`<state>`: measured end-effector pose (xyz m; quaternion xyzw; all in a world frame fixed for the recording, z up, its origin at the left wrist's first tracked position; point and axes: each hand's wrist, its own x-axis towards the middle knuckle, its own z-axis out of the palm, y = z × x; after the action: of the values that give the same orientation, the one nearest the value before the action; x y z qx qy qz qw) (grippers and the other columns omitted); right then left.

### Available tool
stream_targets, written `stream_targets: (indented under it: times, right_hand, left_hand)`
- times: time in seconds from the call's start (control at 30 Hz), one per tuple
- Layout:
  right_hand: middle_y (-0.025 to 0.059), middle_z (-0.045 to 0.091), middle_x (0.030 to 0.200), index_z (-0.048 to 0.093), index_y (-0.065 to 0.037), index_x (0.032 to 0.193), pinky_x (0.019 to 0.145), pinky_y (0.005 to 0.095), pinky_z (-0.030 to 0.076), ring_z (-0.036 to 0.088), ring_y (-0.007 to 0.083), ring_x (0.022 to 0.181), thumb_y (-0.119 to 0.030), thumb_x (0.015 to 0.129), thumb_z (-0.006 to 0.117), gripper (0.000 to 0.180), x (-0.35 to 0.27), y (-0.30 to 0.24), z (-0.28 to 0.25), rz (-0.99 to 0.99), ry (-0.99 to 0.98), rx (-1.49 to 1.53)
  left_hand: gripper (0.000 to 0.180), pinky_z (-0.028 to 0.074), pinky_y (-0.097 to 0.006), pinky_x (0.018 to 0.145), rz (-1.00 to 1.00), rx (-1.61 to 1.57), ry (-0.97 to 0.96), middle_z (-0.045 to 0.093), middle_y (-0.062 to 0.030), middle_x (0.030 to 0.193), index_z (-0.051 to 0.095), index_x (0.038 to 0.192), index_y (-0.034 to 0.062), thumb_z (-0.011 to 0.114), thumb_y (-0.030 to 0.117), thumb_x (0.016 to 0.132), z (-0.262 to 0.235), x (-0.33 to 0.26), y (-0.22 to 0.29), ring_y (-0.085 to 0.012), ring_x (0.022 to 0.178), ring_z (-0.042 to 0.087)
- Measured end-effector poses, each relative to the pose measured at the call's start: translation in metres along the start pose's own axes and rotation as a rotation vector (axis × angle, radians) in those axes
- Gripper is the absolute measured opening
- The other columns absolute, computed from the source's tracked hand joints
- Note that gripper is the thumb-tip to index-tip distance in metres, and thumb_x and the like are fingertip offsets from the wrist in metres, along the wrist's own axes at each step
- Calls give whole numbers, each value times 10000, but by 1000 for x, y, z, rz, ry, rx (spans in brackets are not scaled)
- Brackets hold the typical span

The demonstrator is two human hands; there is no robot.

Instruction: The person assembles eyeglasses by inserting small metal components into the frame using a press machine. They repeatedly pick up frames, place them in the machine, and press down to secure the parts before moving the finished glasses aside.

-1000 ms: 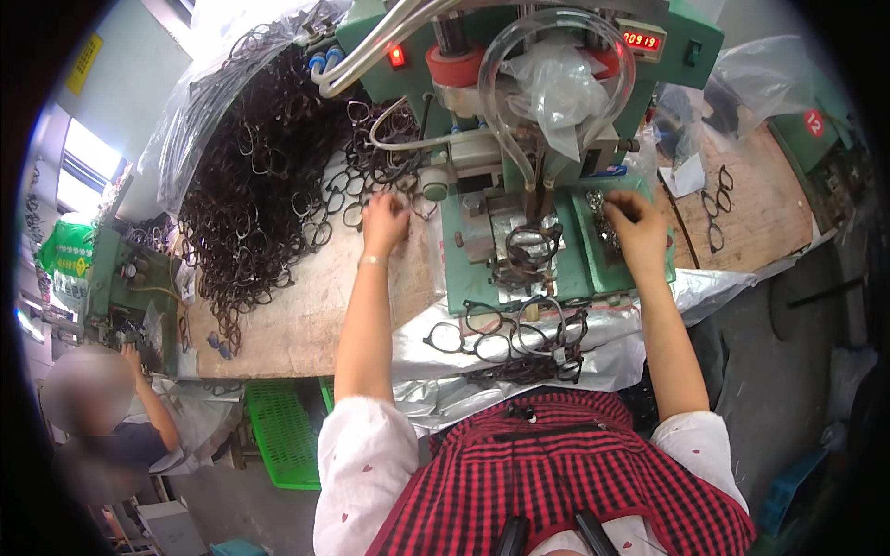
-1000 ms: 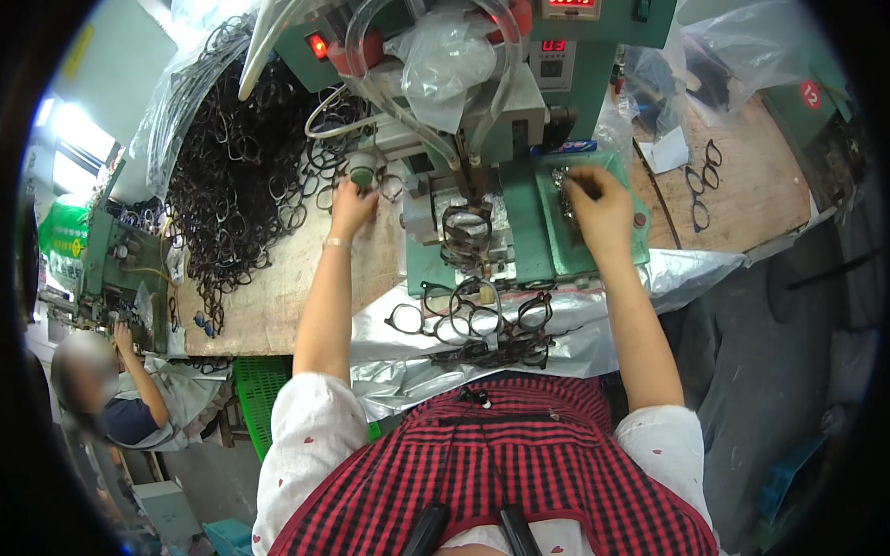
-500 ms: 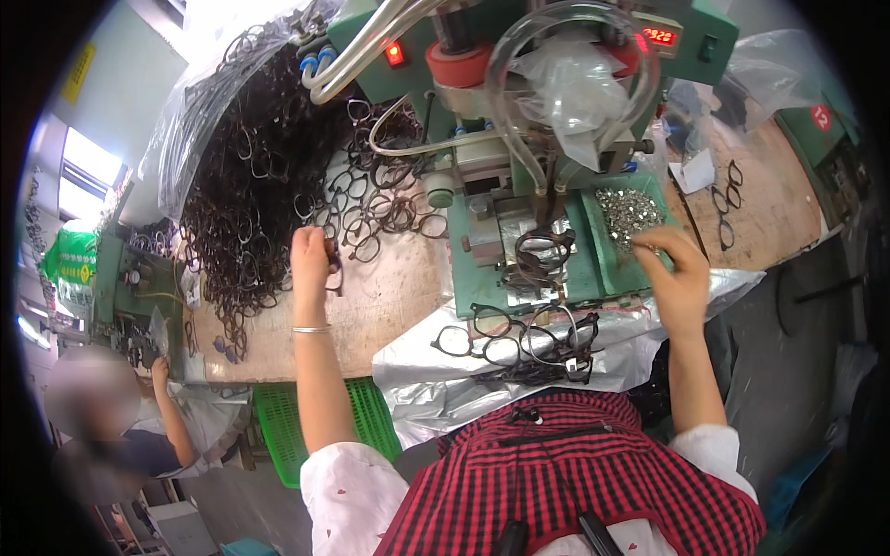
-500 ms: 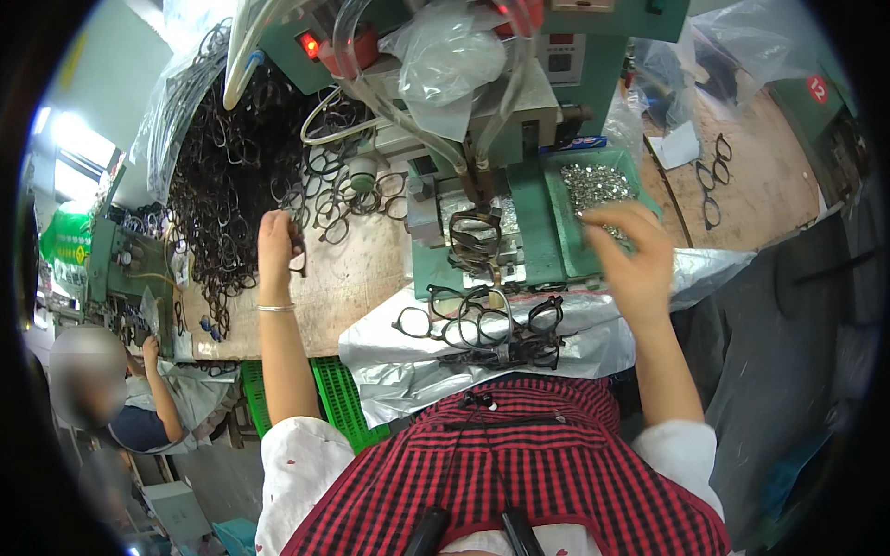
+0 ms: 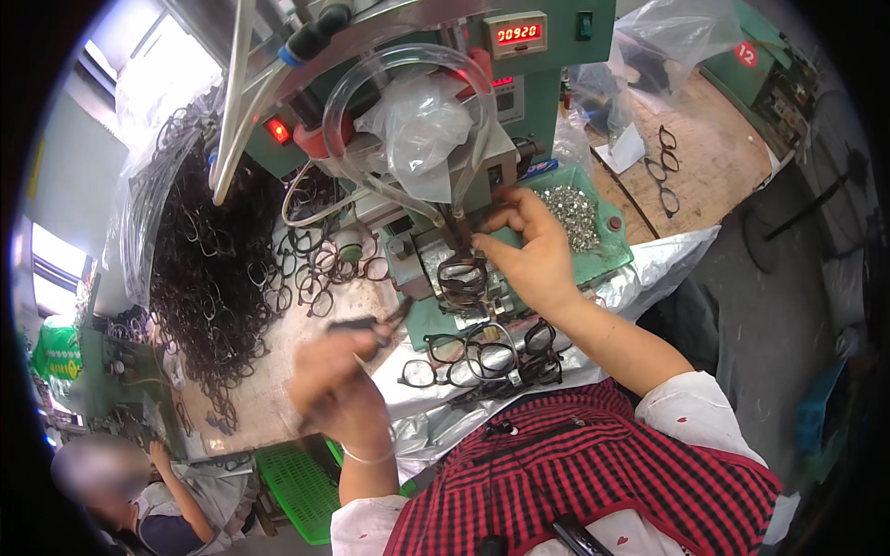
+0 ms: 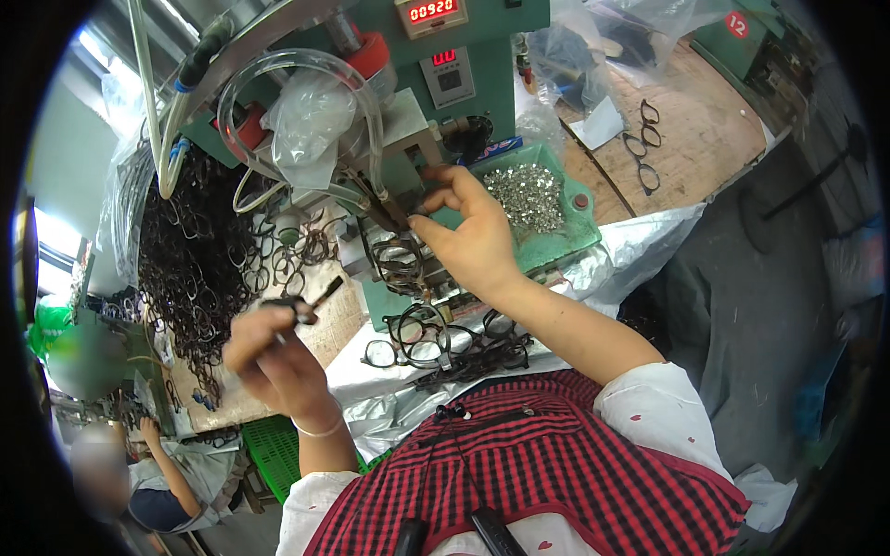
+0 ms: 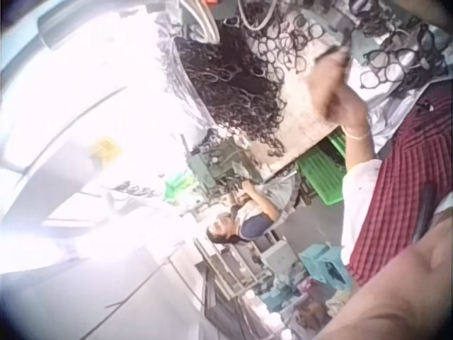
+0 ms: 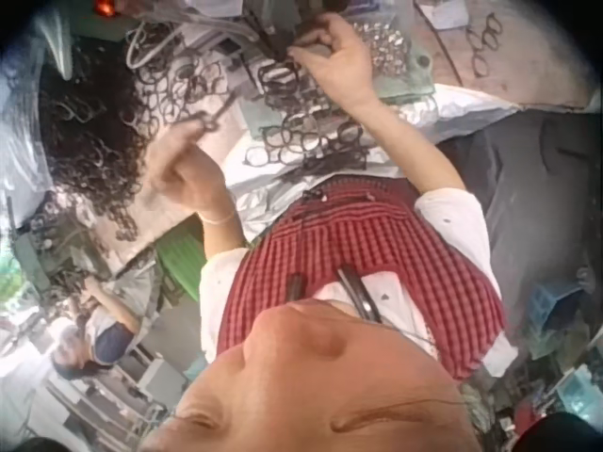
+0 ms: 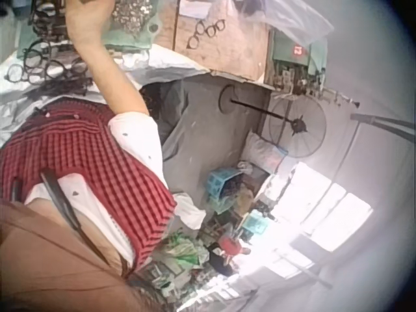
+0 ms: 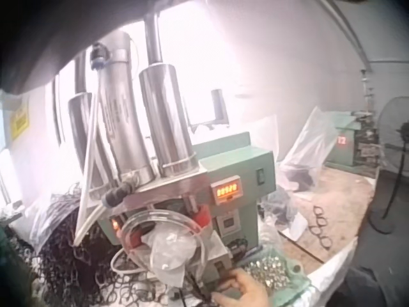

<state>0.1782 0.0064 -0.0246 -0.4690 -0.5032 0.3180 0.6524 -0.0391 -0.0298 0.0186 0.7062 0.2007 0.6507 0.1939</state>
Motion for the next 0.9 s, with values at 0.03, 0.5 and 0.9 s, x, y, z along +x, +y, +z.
stream_targets:
  times: [0.03, 0.5, 0.9]
  right_hand:
    - [42, 666, 871, 526, 13, 1229, 822, 259, 469, 624, 98, 864, -9, 789, 717, 481, -1, -1, 3, -4, -7, -8]
    - [146, 627, 1253, 700, -74, 1100, 991, 394, 458, 604, 309, 1145, -122, 809, 698, 294, 12, -6, -52, -229, -173, -622]
    - [134, 637, 1158, 695, -77, 857, 895, 460, 485, 575, 335, 1139, -126, 760, 710, 110, 15, 67, -82, -383, 28, -1056]
  left_hand:
    - [220, 585, -373, 669, 84, 8, -98, 573, -135, 965, 473, 1069, 44, 465, 263, 1053, 6, -3, 11, -245, 816, 619]
    - [250, 548, -460, 833, 202, 254, -478, 719, -53, 1062, 752, 947, 119, 724, 98, 700, 20, -1, -2, -300, 885, 675]
    - [344, 505, -524, 922, 258, 245, -560, 710, -59, 1109, 753, 979, 111, 714, 124, 638, 26, -5, -43, -289, 870, 619]
